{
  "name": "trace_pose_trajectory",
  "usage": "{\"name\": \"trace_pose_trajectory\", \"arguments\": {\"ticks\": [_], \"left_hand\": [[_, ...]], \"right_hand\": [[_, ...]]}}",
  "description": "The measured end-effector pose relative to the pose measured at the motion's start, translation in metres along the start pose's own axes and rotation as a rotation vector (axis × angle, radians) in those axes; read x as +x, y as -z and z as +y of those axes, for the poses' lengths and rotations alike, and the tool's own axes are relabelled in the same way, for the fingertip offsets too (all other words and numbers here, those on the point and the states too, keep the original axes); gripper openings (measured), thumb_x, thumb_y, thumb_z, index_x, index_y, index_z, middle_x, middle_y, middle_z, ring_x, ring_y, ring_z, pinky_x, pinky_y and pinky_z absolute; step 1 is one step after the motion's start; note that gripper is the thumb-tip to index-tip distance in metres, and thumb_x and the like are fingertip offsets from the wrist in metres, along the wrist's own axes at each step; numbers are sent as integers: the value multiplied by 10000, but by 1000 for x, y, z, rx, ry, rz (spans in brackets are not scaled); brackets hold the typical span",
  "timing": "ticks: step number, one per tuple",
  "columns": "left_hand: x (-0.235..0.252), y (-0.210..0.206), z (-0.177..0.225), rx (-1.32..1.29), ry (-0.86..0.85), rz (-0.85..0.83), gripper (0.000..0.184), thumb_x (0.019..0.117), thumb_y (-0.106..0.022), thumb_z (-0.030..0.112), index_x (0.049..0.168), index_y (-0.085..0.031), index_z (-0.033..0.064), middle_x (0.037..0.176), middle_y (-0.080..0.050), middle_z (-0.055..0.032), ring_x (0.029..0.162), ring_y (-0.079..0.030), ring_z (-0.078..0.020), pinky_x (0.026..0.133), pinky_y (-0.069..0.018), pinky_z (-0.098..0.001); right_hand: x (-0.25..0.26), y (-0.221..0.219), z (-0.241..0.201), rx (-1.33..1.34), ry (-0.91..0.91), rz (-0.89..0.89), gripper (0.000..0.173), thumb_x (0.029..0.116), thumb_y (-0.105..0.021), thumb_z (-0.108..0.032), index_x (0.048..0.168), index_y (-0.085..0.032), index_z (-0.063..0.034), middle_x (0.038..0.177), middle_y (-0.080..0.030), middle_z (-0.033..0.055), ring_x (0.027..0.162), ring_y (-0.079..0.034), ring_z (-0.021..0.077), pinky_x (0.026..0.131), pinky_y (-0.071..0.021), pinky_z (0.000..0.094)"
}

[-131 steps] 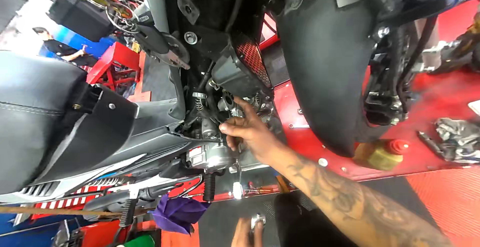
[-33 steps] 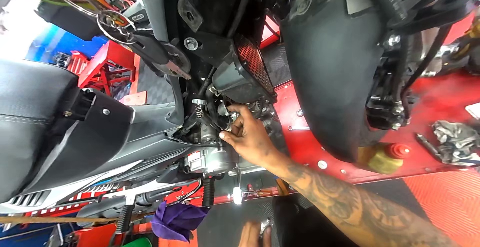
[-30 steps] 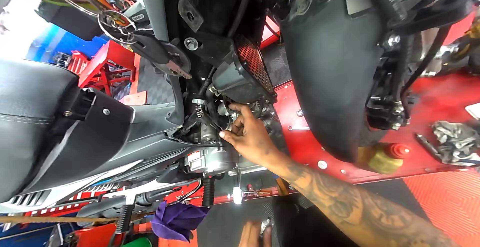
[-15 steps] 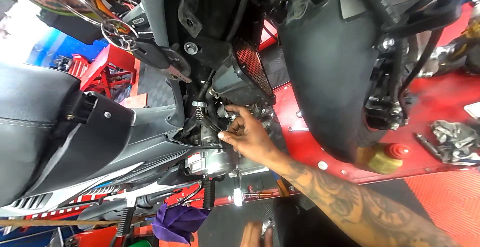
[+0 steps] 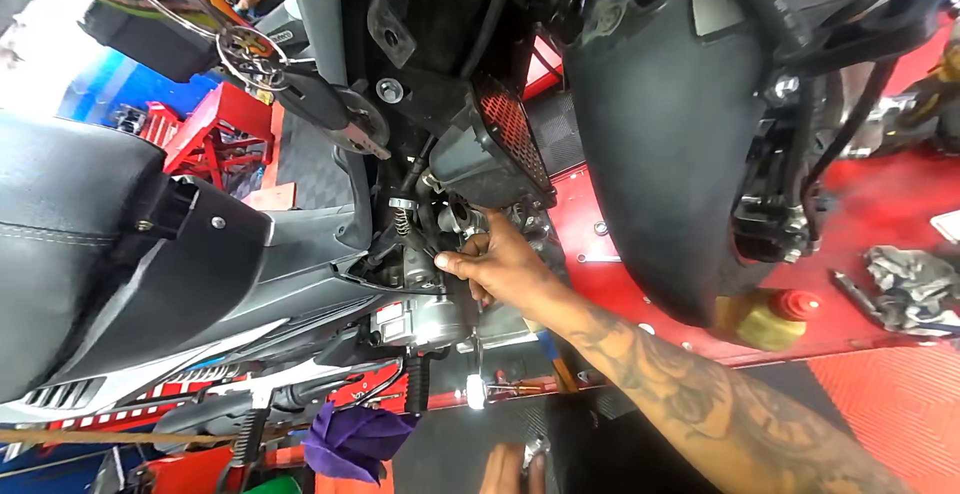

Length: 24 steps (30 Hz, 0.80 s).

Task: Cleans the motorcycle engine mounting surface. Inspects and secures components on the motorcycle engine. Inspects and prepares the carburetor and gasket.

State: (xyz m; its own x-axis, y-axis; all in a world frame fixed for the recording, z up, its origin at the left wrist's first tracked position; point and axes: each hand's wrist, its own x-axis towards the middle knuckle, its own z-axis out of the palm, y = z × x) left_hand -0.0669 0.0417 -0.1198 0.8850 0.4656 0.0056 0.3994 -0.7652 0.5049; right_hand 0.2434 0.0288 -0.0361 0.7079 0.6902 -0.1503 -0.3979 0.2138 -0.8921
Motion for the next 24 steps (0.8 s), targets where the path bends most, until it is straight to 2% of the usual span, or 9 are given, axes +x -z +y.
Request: {"name": "trace_pose_trajectory", "arguments": {"ticks": [6, 10, 15, 17, 18, 19, 22, 24], "left_hand": [[-1, 0, 0, 6, 2, 7, 222, 977, -669, 249, 964, -757, 46, 915, -706, -67, 856, -691, -144, 781, -604, -310], [-2, 1, -1, 8, 9, 14, 218, 975, -669, 246, 964, -756, 47, 918, -708, -66, 859, -692, -148, 785, -605, -310], [-1, 1, -1, 9, 15, 12, 221, 975, -673, 253, 961, -757, 49, 918, -708, -61, 862, -691, -141, 785, -603, -302], [0, 1, 0, 12, 15, 8, 214, 971, -675, 243, 962, -757, 46, 920, -708, -65, 860, -692, -141, 783, -603, -306], [1, 1, 0, 15, 16, 9, 214, 971, -673, 242, 962, -760, 47, 919, -710, -62, 858, -692, -140, 782, -604, -306], [1, 1, 0, 15, 14, 10, 213, 972, -671, 242, 962, -760, 49, 915, -708, -60, 858, -691, -137, 782, -603, -303], [2, 2, 1, 11, 8, 7, 214, 971, -674, 246, 959, -759, 50, 914, -706, -60, 855, -690, -132, 781, -602, -294], [3, 2, 2, 10, 12, 5, 217, 972, -673, 250, 961, -760, 52, 915, -706, -56, 858, -688, -130, 781, -603, -294]], "right_hand": [[3, -2, -6, 9, -1, -23, 896, 898, -815, -252, 1598, -269, -132, 785, -654, 93, 479, -581, 169, 428, -520, 282], [5, -4, -5, 40, 1, -2, 786, 896, -818, -253, 1504, -345, -95, 769, -655, 99, 481, -598, 182, 435, -537, 297], [4, -4, -7, 42, 6, -19, 902, 900, -813, -245, 1593, -252, -109, 776, -660, 93, 485, -594, 166, 443, -535, 283], [3, -5, -6, 84, 21, -1, 795, 904, -809, -223, 1520, -332, -66, 759, -645, 98, 479, -589, 169, 438, -534, 284], [4, -5, -6, 97, 23, 8, 667, 904, -810, -221, 1396, -394, -50, 738, -646, 103, 471, -591, 175, 431, -529, 287], [4, -5, -6, 102, 23, 7, 621, 905, -809, -221, 1349, -410, -49, 733, -649, 105, 468, -594, 176, 426, -526, 289], [3, -4, -6, 137, 18, -28, 818, 910, -802, -217, 1553, -307, -115, 768, -653, 99, 482, -585, 163, 434, -518, 271], [3, -5, -7, 194, 10, -33, 796, 913, -796, -196, 1548, -320, -126, 756, -646, 105, 488, -578, 158, 439, -505, 266]]}}
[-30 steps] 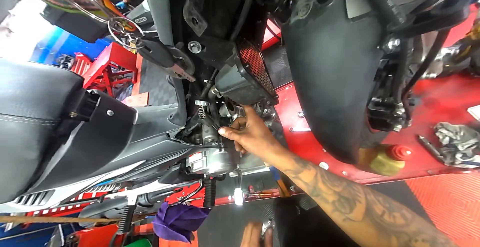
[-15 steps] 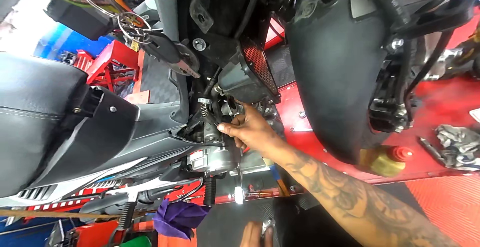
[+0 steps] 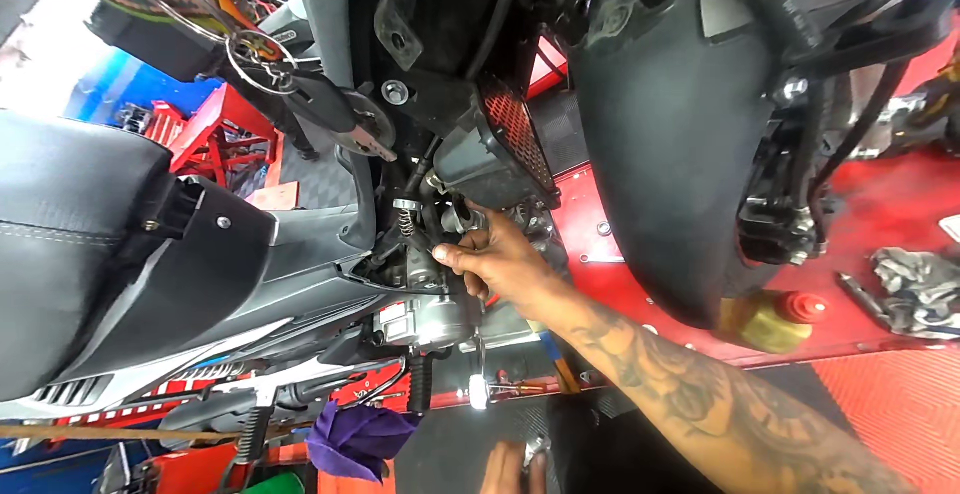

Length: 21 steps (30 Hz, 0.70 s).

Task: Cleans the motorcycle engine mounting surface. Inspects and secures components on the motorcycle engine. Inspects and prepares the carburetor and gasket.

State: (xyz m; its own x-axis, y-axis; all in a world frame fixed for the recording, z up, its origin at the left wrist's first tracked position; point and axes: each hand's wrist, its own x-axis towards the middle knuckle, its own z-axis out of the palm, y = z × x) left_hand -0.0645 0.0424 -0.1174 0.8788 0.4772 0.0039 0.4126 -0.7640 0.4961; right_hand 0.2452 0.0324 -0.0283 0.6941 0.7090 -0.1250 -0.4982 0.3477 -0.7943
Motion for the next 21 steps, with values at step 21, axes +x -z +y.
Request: {"name": "trace_pose_trajectory", "arguments": {"ticks": [21], "left_hand": [[4, -1, 2, 3, -13, 6, 221, 975, -670, 252, 955, -757, 50, 921, -707, -60, 863, -692, -134, 787, -604, -294]], "right_hand": [[-2, 4, -3, 104, 4, -46, 764, 927, -773, -148, 1561, -345, -140, 760, -636, 113, 498, -558, 137, 440, -477, 237]]}}
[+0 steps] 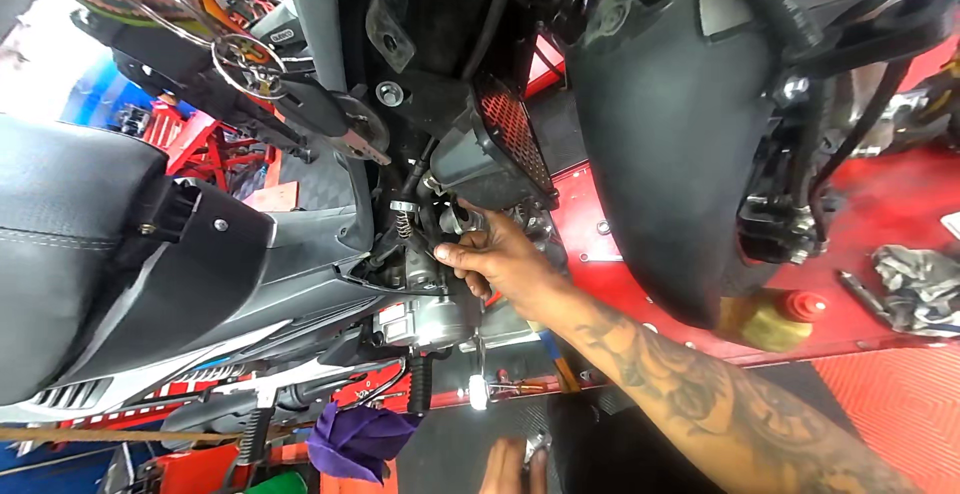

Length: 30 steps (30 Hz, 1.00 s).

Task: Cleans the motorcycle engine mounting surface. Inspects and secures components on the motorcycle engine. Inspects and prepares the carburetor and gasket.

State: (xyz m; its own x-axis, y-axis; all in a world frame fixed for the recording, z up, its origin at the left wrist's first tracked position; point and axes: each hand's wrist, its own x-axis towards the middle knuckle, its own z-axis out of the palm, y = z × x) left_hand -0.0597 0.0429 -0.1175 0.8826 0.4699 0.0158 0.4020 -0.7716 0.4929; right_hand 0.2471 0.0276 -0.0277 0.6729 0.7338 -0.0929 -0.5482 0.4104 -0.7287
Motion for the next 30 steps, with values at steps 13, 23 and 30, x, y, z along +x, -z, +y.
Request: {"name": "trace_pose_trajectory", "arguments": {"ticks": [13, 23, 30], "left_hand": [[2, 1, 2, 5, -9, -14, 223, 976, -669, 255, 970, -760, 51, 932, -710, -60, 878, -695, -139, 799, -608, -310], [0, 0, 2, -4, -17, -15, 215, 975, -671, 252, 974, -762, 58, 929, -708, -53, 874, -692, -132, 794, -605, -301], [0, 1, 3, 3, -26, -16, 216, 975, -674, 256, 959, -758, 58, 930, -707, -58, 871, -692, -134, 786, -606, -299]], "right_hand": [[-4, 2, 0, 1, 27, 19, 702, 933, -759, -127, 1536, -400, -139, 783, -633, 109, 502, -547, 131, 431, -463, 229], [-7, 7, 5, -91, 69, 26, 696, 924, -769, -118, 1523, -414, -131, 769, -625, 109, 486, -547, 150, 419, -475, 251], [-11, 9, 14, -241, 138, 65, 648, 920, -782, -169, 1479, -457, -141, 813, -648, 98, 511, -573, 174, 442, -512, 289]]}}
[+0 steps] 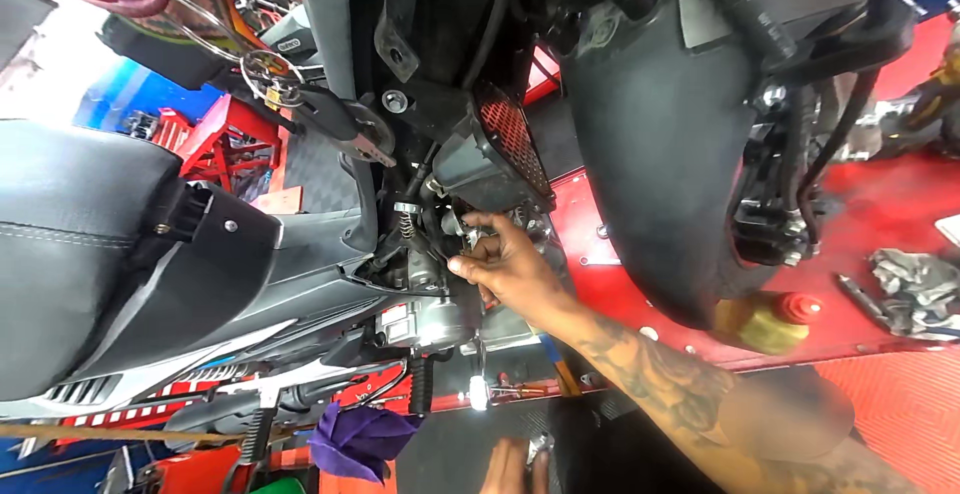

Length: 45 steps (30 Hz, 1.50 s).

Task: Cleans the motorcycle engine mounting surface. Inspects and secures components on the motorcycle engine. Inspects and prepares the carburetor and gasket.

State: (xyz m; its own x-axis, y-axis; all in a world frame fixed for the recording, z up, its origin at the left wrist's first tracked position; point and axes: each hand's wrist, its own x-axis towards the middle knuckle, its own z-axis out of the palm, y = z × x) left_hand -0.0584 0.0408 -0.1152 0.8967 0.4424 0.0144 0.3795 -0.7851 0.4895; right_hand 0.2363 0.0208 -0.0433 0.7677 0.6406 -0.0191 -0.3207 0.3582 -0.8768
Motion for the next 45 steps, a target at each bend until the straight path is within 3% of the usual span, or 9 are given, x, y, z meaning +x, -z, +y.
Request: {"name": "trace_pose_trajectory", "arguments": {"ticks": [4, 7, 17, 34, 40, 45], "left_hand": [[-1, 0, -1, -6, -1, 1, 215, 976, -676, 253, 953, -756, 55, 929, -709, -61, 876, -694, -138, 790, -606, -300], [-1, -1, 0, -8, -2, 6, 211, 973, -674, 244, 956, -755, 50, 929, -709, -69, 878, -697, -145, 789, -608, -308], [-5, -4, -3, -13, 11, 15, 216, 972, -676, 248, 977, -759, 48, 942, -719, -74, 891, -704, -163, 805, -612, -335], [-5, -8, -5, -22, 4, 34, 212, 977, -675, 245, 958, -755, 49, 932, -717, -77, 877, -703, -164, 792, -611, -338], [-6, -10, -7, -18, 7, 43, 227, 984, -668, 259, 964, -759, 52, 931, -718, -77, 877, -705, -169, 793, -611, -341], [-5, -8, -3, -14, 23, 12, 249, 986, -661, 260, 987, -755, 30, 952, -722, -104, 907, -709, -206, 827, -608, -376]], "right_hand": [[0, -5, 0, -31, -90, 38, 821, 902, -803, -170, 1563, -315, -167, 771, -655, 97, 481, -591, 191, 424, -535, 312], [5, -5, -3, -63, -162, 41, 860, 902, -803, -188, 1575, -269, -173, 746, -648, 88, 463, -584, 182, 409, -521, 304], [12, -4, -9, -133, -239, 26, 895, 883, -821, -218, 1581, -262, -177, 696, -611, 73, 444, -532, 152, 391, -460, 283], [12, -2, -14, -191, -263, 38, 886, 888, -821, -266, 1575, -273, -151, 779, -650, 92, 473, -571, 162, 418, -504, 293], [14, 0, -12, -223, -246, 14, 871, 885, -824, -275, 1575, -299, -193, 784, -657, 90, 472, -574, 174, 421, -510, 307], [13, -1, -11, -229, -240, 25, 889, 891, -817, -296, 1580, -274, -148, 793, -651, 85, 478, -576, 166, 438, -524, 307]]}}
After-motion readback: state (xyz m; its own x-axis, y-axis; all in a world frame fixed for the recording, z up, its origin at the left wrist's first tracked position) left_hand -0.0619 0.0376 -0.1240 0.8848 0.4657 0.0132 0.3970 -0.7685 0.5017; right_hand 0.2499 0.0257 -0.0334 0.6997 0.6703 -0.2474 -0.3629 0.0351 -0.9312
